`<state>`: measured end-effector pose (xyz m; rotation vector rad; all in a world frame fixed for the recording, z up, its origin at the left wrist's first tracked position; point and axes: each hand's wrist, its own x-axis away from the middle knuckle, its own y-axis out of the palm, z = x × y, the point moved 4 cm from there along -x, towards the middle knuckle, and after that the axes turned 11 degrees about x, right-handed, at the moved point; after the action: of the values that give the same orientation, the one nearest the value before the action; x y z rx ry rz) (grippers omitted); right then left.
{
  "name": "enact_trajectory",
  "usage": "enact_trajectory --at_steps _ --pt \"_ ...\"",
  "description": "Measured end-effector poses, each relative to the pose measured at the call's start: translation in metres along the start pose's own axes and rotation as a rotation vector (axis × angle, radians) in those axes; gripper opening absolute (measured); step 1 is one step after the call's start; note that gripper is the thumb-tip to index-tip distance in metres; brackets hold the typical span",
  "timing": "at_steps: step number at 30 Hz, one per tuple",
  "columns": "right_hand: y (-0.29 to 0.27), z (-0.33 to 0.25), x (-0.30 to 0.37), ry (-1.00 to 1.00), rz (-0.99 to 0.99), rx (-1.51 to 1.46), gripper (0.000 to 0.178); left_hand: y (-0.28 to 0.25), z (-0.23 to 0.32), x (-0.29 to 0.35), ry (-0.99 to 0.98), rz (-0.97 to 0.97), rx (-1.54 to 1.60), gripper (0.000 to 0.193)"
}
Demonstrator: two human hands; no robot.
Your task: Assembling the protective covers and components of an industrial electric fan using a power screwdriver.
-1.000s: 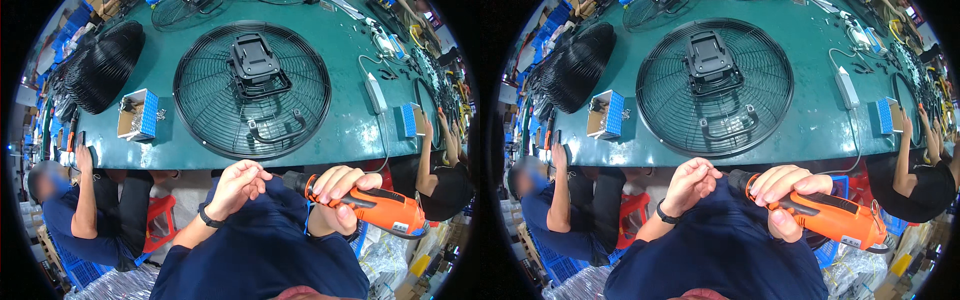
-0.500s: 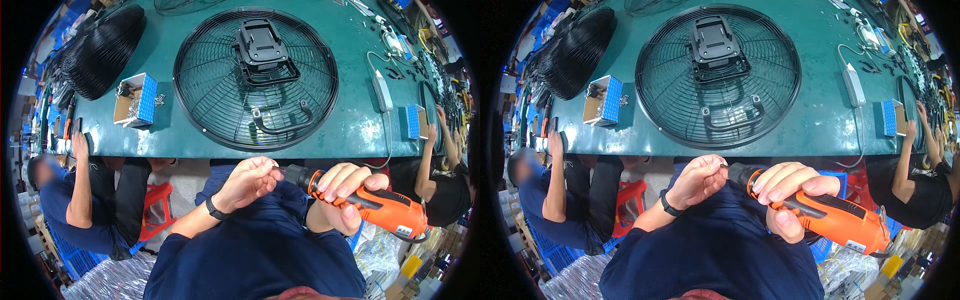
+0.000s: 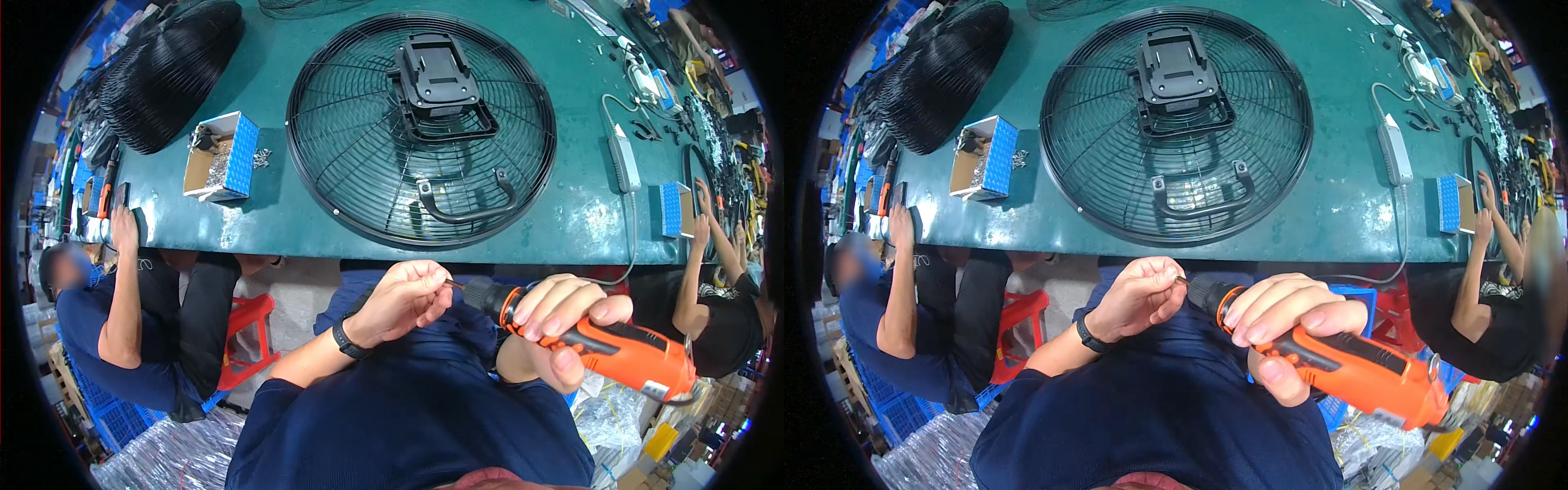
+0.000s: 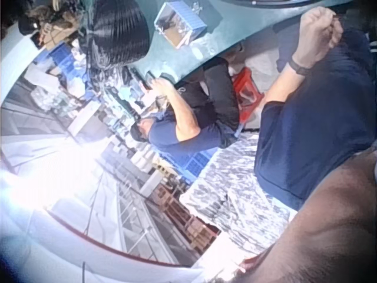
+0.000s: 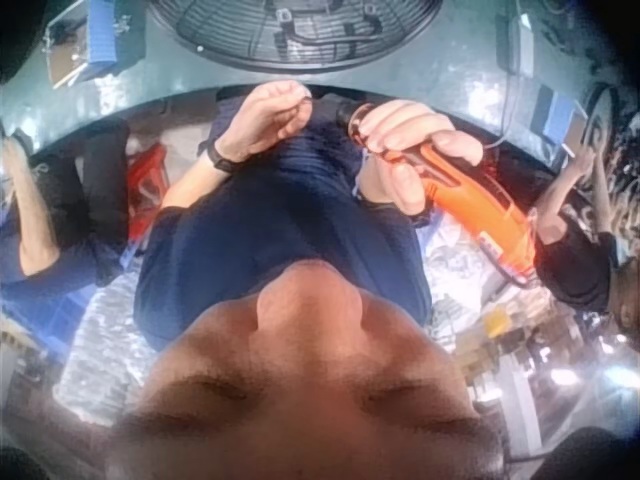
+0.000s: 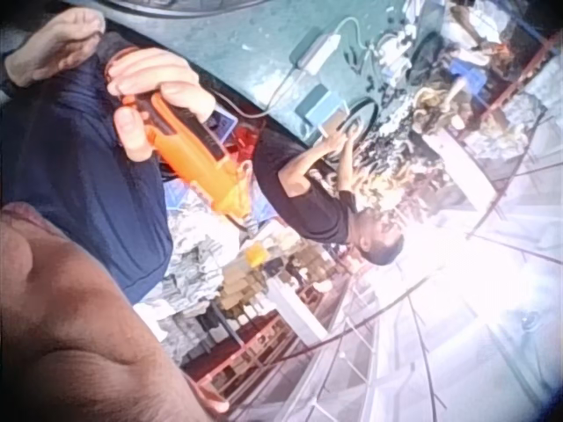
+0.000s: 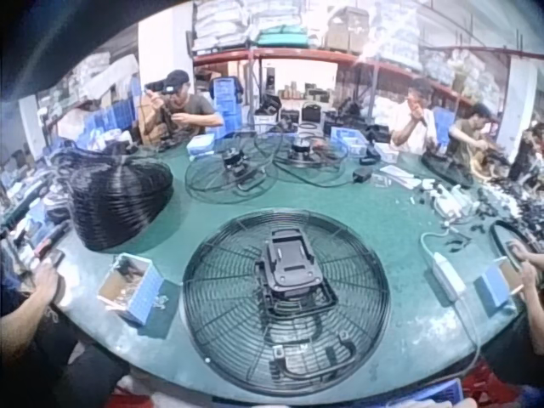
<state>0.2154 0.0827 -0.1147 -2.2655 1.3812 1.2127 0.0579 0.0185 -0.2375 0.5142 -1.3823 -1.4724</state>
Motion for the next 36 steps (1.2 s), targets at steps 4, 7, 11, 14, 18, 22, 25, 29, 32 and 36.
enact_trajectory --at_steps 4,7,11,14,18,22,25,29,32,36 --pt "0.007 -0.002 0.004 -0.039 -0.061 0.138 0.050 0.002 -0.002 -0.004 0.060 0.111 0.021 0.019" --pt "0.012 -0.004 0.008 -0.025 -0.067 0.247 0.050 0.003 -0.005 -0.011 0.047 0.160 0.101 0.019" --pt "0.020 -0.001 0.011 -0.062 -0.058 0.381 0.049 0.004 -0.011 -0.025 -0.106 0.069 0.294 0.019" --pt "0.023 0.003 0.010 -0.081 -0.063 0.478 0.049 0.001 -0.017 -0.034 -0.144 0.076 0.323 0.021" --pt "0.022 0.011 0.010 -0.087 -0.107 0.485 0.047 -0.004 -0.022 -0.040 -0.126 0.076 0.317 0.023" --pt "0.025 0.016 0.009 -0.111 -0.141 0.509 0.048 -0.007 -0.026 -0.041 -0.102 0.158 0.307 0.026" --pt "0.032 0.018 0.008 -0.083 -0.025 0.503 0.044 -0.006 -0.021 -0.037 -0.100 0.139 0.356 0.024" --pt "0.029 0.013 0.000 -0.036 -0.039 0.411 0.047 -0.005 -0.014 -0.030 -0.160 0.145 0.489 0.015" --pt "0.015 0.003 -0.004 -0.076 -0.030 0.230 0.048 0.000 -0.003 -0.018 -0.113 0.123 0.351 0.016" --pt "-0.030 -0.007 0.001 0.001 0.375 -0.052 0.039 0.014 0.047 0.007 0.135 0.126 -0.008 0.016"
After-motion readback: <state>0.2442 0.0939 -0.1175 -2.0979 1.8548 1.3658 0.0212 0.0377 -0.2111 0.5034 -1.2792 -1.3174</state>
